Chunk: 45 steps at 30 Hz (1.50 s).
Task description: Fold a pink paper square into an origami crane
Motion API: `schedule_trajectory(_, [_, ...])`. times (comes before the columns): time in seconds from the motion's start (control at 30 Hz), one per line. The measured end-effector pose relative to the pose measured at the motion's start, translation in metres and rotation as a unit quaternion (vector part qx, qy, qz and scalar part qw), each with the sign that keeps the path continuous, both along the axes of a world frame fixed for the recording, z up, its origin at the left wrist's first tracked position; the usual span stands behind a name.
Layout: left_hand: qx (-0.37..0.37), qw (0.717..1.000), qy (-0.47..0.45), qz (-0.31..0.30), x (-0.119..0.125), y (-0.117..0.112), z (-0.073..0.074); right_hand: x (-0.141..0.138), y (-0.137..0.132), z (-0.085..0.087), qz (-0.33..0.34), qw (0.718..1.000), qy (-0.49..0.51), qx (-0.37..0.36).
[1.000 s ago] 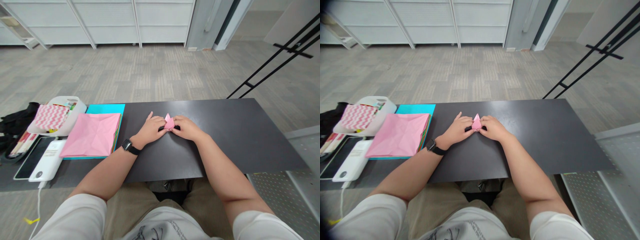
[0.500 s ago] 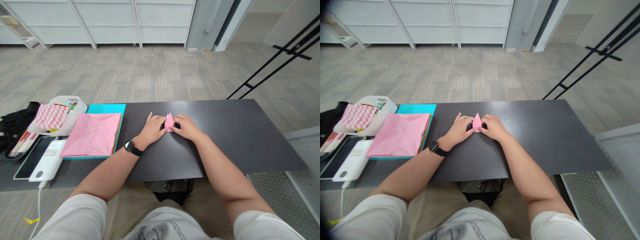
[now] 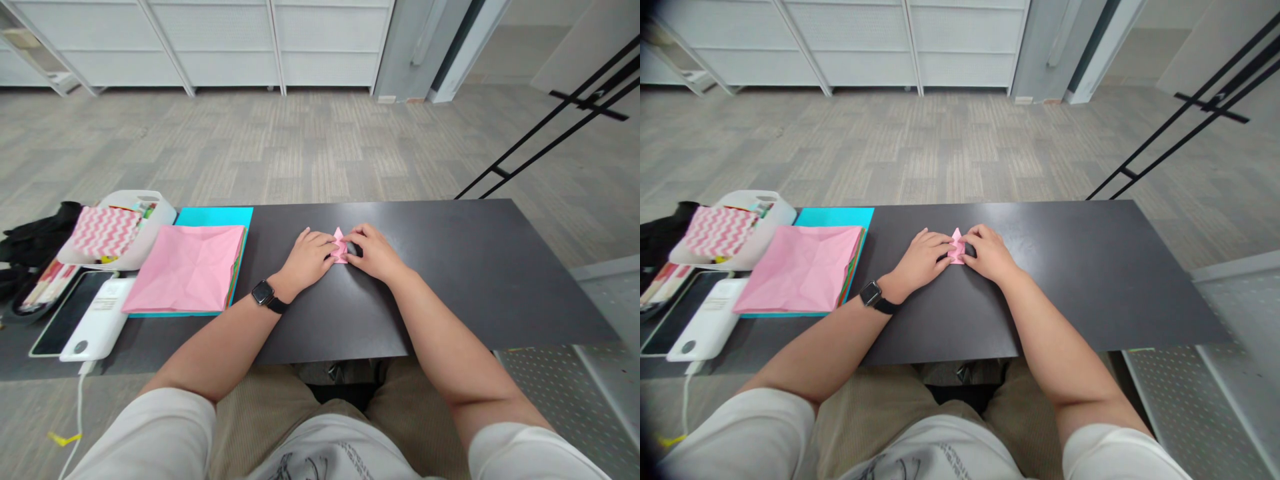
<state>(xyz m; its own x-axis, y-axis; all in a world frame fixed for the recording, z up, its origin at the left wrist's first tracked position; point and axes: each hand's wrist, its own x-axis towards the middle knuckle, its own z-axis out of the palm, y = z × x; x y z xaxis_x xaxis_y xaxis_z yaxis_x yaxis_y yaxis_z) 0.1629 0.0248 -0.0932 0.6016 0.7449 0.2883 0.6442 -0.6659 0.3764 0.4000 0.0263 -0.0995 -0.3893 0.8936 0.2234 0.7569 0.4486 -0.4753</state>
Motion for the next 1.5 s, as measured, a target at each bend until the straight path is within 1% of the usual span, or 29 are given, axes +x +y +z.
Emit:
schedule_trajectory(0.13, [-0.023,1.0,0.012,0.007,0.0,-0.001,0.002,0.001,0.0,-0.002,0.003,1.0,-0.026,0.005])
schedule_trajectory(0.3, [-0.043,0.998,0.045,0.021,0.001,-0.003,0.005,0.0,-0.002,0.001,-0.001,0.999,-0.039,-0.011])
schedule_trajectory(0.47, [-0.064,0.996,0.059,0.022,-0.002,0.0,0.005,0.0,-0.003,0.003,-0.039,0.998,-0.052,-0.026])
schedule_trajectory(0.63, [-0.09,0.995,0.038,0.021,-0.003,0.003,0.005,0.001,-0.004,0.002,-0.045,0.997,-0.046,-0.036])
schedule_trajectory(0.77, [-0.089,0.995,0.016,0.028,-0.003,0.003,0.005,0.002,-0.003,-0.001,-0.042,0.998,-0.036,-0.039])
schedule_trajectory(0.93, [-0.092,0.996,0.007,0.018,-0.008,0.007,0.001,0.004,-0.002,-0.002,-0.037,0.998,-0.021,-0.042])
schedule_trajectory(1.07, [-0.092,0.995,-0.024,0.01,-0.009,0.01,-0.003,0.004,-0.002,-0.001,-0.038,0.998,-0.028,-0.046])
schedule_trajectory(1.2, [-0.08,0.995,-0.029,0.043,-0.004,0.007,-0.005,0.003,-0.002,0.0,-0.038,0.997,-0.04,-0.051])
schedule_trajectory(1.37, [-0.074,0.991,-0.004,0.113,-0.002,0.004,-0.009,0.003,-0.001,0.0,-0.047,0.997,-0.041,-0.053])
schedule_trajectory(1.5, [-0.078,0.989,0.014,0.121,-0.002,0.004,-0.011,0.003,-0.001,-0.001,-0.053,0.996,-0.056,-0.052])
